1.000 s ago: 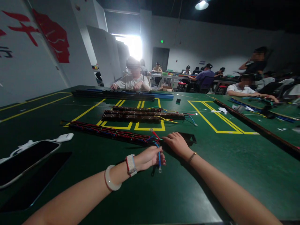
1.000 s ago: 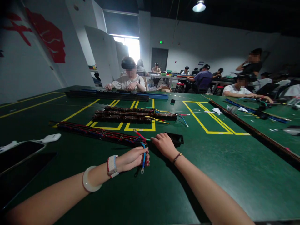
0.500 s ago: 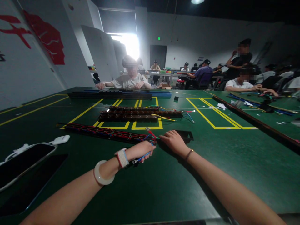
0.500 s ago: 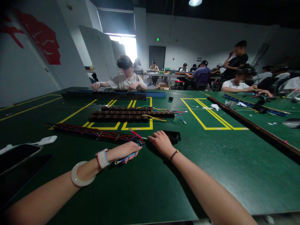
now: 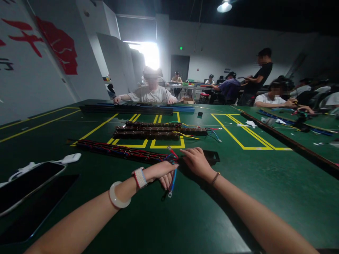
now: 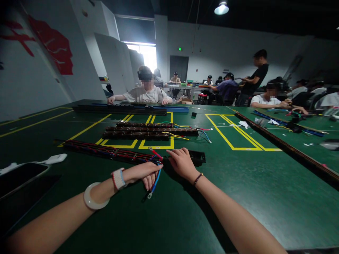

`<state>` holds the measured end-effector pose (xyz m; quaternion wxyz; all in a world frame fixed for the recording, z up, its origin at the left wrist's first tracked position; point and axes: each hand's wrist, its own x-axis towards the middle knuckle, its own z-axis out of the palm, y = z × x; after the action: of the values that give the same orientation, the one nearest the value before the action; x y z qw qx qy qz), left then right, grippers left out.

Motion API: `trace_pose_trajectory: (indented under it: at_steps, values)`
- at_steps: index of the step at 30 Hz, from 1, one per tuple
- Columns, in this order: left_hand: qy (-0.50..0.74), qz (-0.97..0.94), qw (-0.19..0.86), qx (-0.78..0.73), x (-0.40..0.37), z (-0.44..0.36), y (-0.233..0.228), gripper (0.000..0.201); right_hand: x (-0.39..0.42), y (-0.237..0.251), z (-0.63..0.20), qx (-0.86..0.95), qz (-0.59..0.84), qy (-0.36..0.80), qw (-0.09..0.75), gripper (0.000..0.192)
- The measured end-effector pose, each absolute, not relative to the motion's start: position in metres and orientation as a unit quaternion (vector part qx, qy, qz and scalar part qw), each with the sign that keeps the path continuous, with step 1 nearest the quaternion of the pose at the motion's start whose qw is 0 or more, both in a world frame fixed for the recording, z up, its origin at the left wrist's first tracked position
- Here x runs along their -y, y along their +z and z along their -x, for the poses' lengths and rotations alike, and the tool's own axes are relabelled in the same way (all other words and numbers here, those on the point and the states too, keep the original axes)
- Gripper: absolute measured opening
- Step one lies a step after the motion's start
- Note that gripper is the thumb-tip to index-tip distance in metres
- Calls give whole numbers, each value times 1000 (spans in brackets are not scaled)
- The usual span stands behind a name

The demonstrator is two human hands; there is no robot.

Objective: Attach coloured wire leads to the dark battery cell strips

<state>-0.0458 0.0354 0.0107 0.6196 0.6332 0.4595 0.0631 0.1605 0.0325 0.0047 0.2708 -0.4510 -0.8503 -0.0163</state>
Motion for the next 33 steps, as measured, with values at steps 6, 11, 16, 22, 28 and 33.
trace_pose_trajectory:
  at_steps: [6,11,16,22,28,33]
  values:
    - [86,-615,639,-454,-31,43,14,34,-8,26,-143,837,334,256,349,67]
    - [119,-594,667,-433,-25,41,14,34,2,43,-133,791,411,236,387,32]
    - [100,-567,699,-424,-27,39,5,43,-19,50,-157,727,521,214,393,22]
    - [117,-529,741,-396,-28,39,3,42,-31,48,-197,805,524,182,211,39]
    - [146,-456,807,-347,-27,37,0,39,-27,32,-197,854,511,66,69,61]
    - [163,-396,853,-297,-26,34,-3,31,-28,33,-193,871,486,33,62,61]
